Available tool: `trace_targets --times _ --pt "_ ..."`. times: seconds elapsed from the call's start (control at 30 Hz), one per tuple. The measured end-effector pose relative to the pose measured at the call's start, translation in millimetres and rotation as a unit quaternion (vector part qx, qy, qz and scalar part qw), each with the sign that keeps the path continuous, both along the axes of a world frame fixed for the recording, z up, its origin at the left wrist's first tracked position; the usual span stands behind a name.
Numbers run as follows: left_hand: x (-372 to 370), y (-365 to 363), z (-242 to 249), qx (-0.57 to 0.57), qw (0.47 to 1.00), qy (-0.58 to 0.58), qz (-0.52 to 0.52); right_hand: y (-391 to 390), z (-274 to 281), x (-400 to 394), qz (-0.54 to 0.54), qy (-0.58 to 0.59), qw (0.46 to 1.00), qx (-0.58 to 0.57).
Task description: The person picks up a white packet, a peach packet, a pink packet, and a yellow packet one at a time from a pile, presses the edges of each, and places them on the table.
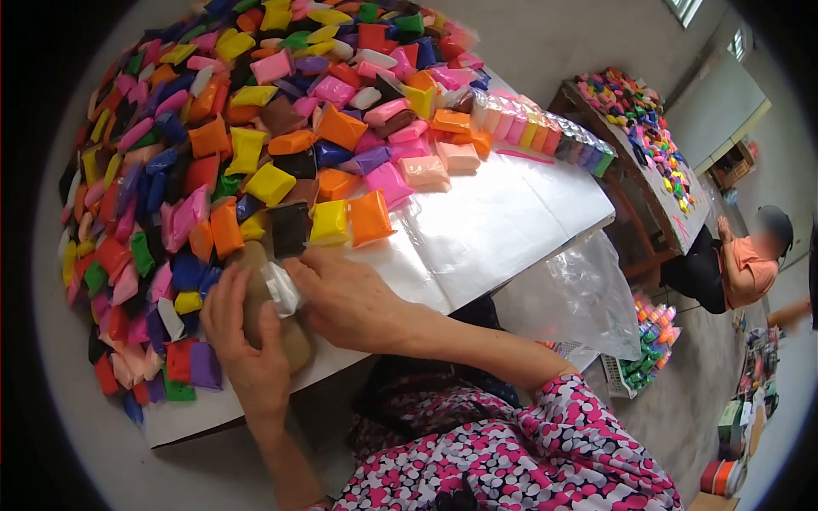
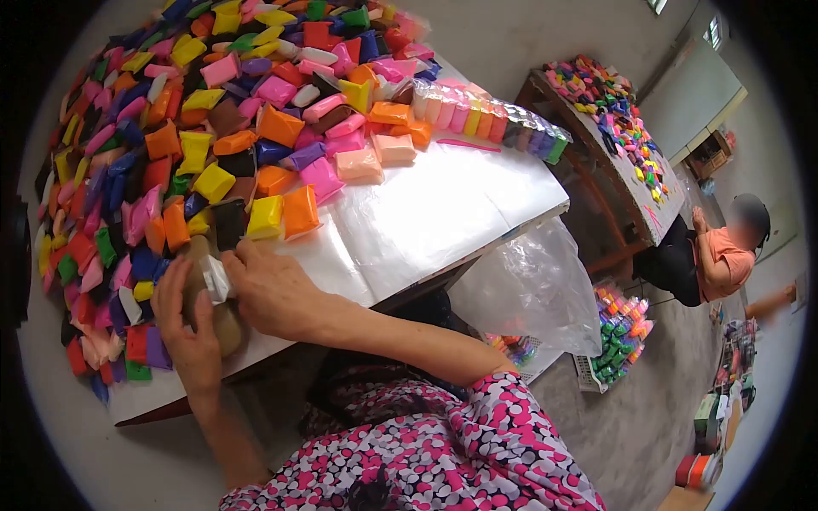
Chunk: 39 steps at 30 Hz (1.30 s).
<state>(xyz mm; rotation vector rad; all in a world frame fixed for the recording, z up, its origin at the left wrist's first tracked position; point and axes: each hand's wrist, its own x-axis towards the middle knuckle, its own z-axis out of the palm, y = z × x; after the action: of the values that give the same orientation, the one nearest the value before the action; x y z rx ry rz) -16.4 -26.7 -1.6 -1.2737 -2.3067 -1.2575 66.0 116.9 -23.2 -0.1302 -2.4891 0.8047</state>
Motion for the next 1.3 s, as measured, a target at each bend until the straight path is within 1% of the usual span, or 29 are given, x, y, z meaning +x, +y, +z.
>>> trace_targets --times 0.07,0.17,0.27,0.37,0.47,0.5,0.73,0.77,0.87,0.9,1.03,1.27,1.3 --pt "-8 4 10 -0.007 0.997 0.048 -0.057 -1 1 -3 -0.001 -0.017 1.000 0.011" --pt "-16 3 12 -0.040 0.991 0.020 -0.130 0 0 -3 -0.006 -0.022 0.999 0.022" --pt "-9 4 12 -0.042 0.989 0.058 -0.132 -1 0 1 -0.003 0.003 1.000 0.020" --pt "-4 0 7 -0.030 0.994 0.024 -0.104 -10 6 7 -0.032 -0.037 0.999 -0.005" --pt "-12 0 -4 -0.012 0.994 -0.037 -0.102 -13 1 3 -0.042 -0.014 0.999 0.005" --pt "-12 -1 -5 -0.011 0.994 -0.033 -0.104 -14 -3 2 -0.052 0.008 0.998 0.030" --pt "-18 -3 -4 -0.014 0.990 -0.038 -0.138 -14 -1 4 -0.063 0.003 0.997 0.041" --pt "-17 -2 -4 -0.003 0.987 -0.069 -0.143 -15 2 5 -0.065 0.011 0.997 0.043" --pt "-21 -2 -8 0.011 0.987 -0.074 -0.144 -11 -3 6 -0.067 0.025 0.995 0.064" --pt "-21 -1 -8 0.011 0.986 -0.075 -0.146 -13 2 6 -0.064 -0.001 0.996 0.065" --pt "-22 -3 -11 0.023 0.986 -0.072 -0.150 -16 -6 3 -0.079 0.024 0.989 0.121" --pt "-23 -5 -12 0.020 0.988 -0.041 -0.145 -19 0 5 -0.081 -0.011 0.989 0.122" --pt "-23 -5 -11 0.023 0.988 -0.043 -0.146 -20 2 5 -0.086 -0.024 0.990 0.109"
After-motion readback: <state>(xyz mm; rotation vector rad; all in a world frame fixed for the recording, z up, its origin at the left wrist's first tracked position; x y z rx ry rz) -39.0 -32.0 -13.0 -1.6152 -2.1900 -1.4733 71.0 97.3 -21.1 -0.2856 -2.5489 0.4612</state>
